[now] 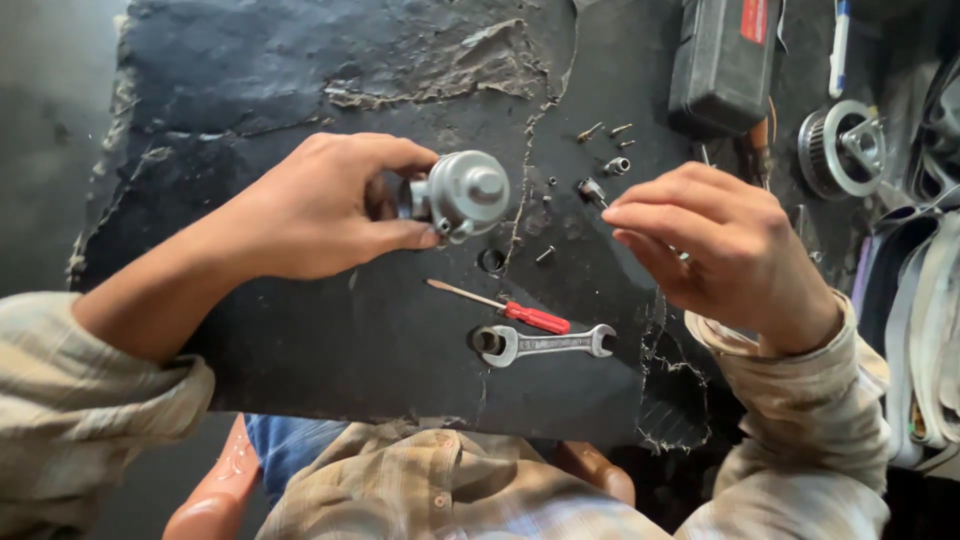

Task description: Disassembling and cleaning a motorcycle carburetor on a workbench.

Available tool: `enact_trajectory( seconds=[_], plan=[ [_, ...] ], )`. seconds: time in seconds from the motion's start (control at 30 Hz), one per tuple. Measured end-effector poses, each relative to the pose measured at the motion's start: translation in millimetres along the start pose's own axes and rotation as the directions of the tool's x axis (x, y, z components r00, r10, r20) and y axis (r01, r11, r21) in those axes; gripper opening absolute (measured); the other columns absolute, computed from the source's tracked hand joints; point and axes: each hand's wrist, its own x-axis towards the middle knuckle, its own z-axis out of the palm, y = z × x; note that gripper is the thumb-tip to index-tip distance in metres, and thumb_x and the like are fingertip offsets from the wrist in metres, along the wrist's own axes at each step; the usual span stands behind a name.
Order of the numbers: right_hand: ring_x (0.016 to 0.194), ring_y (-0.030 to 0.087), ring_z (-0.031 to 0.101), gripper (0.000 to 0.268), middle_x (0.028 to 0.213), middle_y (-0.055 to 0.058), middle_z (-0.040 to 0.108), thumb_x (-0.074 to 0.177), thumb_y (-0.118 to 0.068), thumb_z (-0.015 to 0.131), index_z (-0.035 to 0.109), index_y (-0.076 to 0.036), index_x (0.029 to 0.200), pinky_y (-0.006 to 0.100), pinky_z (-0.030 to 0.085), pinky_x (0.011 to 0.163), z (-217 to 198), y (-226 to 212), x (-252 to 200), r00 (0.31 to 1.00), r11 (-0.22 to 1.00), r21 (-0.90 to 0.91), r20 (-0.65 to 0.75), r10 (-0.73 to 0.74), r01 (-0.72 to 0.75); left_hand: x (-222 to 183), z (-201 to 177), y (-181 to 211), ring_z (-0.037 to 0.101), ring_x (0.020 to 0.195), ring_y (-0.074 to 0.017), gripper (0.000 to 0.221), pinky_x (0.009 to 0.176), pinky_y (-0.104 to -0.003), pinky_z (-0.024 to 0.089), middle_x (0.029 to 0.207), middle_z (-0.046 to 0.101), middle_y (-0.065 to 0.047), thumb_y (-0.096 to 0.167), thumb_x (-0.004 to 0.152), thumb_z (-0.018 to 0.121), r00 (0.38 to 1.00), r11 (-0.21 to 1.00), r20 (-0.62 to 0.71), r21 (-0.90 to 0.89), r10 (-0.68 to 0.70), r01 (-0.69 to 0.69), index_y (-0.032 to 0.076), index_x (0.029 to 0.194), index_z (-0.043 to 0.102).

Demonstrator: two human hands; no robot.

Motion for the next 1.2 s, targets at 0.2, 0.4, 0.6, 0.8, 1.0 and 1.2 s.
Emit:
enact_trajectory(
  seconds=[0.2, 0.4, 0.6, 0.8, 1.0, 1.2],
  plan=[
    [0.09, 0.024, 0.073, 0.02, 0.101, 0.012, 0.074, 0.094, 0.003, 0.082, 0.072, -0.003, 0.11, 0.03, 0.058, 0.076, 17.8, 35.0, -60.3, 0.964, 0.977, -0.027, -0.174, 0.202, -0.209, 6.8, 7.7, -24.2, 0.069, 0.067, -0.0148, 0.058, 0.061, -0.032, 0.054, 0.094, 0.074, -0.007, 0.024, 0.072, 0.089, 0.922, 0.927, -0.132, -0.05, 0.363, -0.372, 0.005, 0.124, 0.07],
    [0.089, 0.023, 0.072, 0.023, 0.102, 0.013, 0.074, 0.094, 0.007, 0.082, 0.072, -0.002, 0.112, 0.03, 0.058, 0.077, 37.3, 55.4, -73.2, 0.936, 0.971, -0.017, -0.273, 0.224, -0.238, 4.1, -0.6, -3.9, 0.07, 0.057, -0.0145, 0.058, 0.054, -0.031, 0.055, 0.077, 0.075, -0.006, 0.018, 0.068, 0.087, 0.997, 0.995, -0.017, -0.052, 0.079, -0.08, 0.012, 0.123, 0.07],
    [0.077, 0.02, 0.066, 0.029, 0.103, 0.011, 0.073, 0.091, 0.005, 0.081, 0.07, 0.0, 0.116, 0.028, 0.053, 0.069, 62.4, 55.9, -68.5, 0.885, 0.949, 0.137, -0.341, 0.315, -0.285, 4.0, 3.5, -13.5, 0.073, 0.064, -0.0131, 0.057, 0.055, -0.03, 0.057, 0.084, 0.076, -0.007, 0.017, 0.068, 0.087, 0.97, 0.972, -0.087, -0.028, 0.228, -0.232, 0.007, 0.121, 0.069],
    [0.08, 0.021, 0.064, 0.031, 0.102, 0.012, 0.071, 0.089, 0.003, 0.078, 0.069, -0.001, 0.119, 0.029, 0.053, 0.072, 74.7, 61.4, -66.3, 0.896, 0.967, 0.118, -0.366, 0.252, -0.224, 1.6, 2.3, -10.7, 0.074, 0.068, -0.0163, 0.056, 0.059, -0.033, 0.057, 0.088, 0.076, -0.008, 0.017, 0.069, 0.088, 0.958, 0.964, -0.105, -0.004, 0.265, -0.267, 0.007, 0.121, 0.069],
    [0.078, 0.019, 0.063, 0.024, 0.101, 0.012, 0.071, 0.093, 0.007, 0.069, 0.067, 0.002, 0.116, 0.025, 0.051, 0.067, 71.4, 63.1, -77.4, 0.841, 0.962, 0.144, -0.466, 0.274, -0.234, 1.9, 1.8, -12.2, 0.075, 0.072, -0.016, 0.055, 0.063, -0.032, 0.058, 0.092, 0.077, -0.008, 0.016, 0.069, 0.087, 0.945, 0.951, -0.11, 0.001, 0.307, -0.309, 0.007, 0.12, 0.07],
    [0.072, 0.021, 0.066, 0.021, 0.091, 0.013, 0.069, 0.089, 0.009, 0.065, 0.065, 0.004, 0.109, 0.027, 0.052, 0.062, 72.0, 61.1, -76.5, 0.825, 0.987, 0.099, -0.543, 0.159, -0.125, 0.5, -0.2, -7.2, 0.075, 0.074, -0.0178, 0.058, 0.064, -0.034, 0.058, 0.092, 0.077, -0.008, 0.017, 0.067, 0.088, 0.95, 0.957, -0.115, 0.028, 0.291, -0.289, 0.007, 0.121, 0.069]
  ],
)
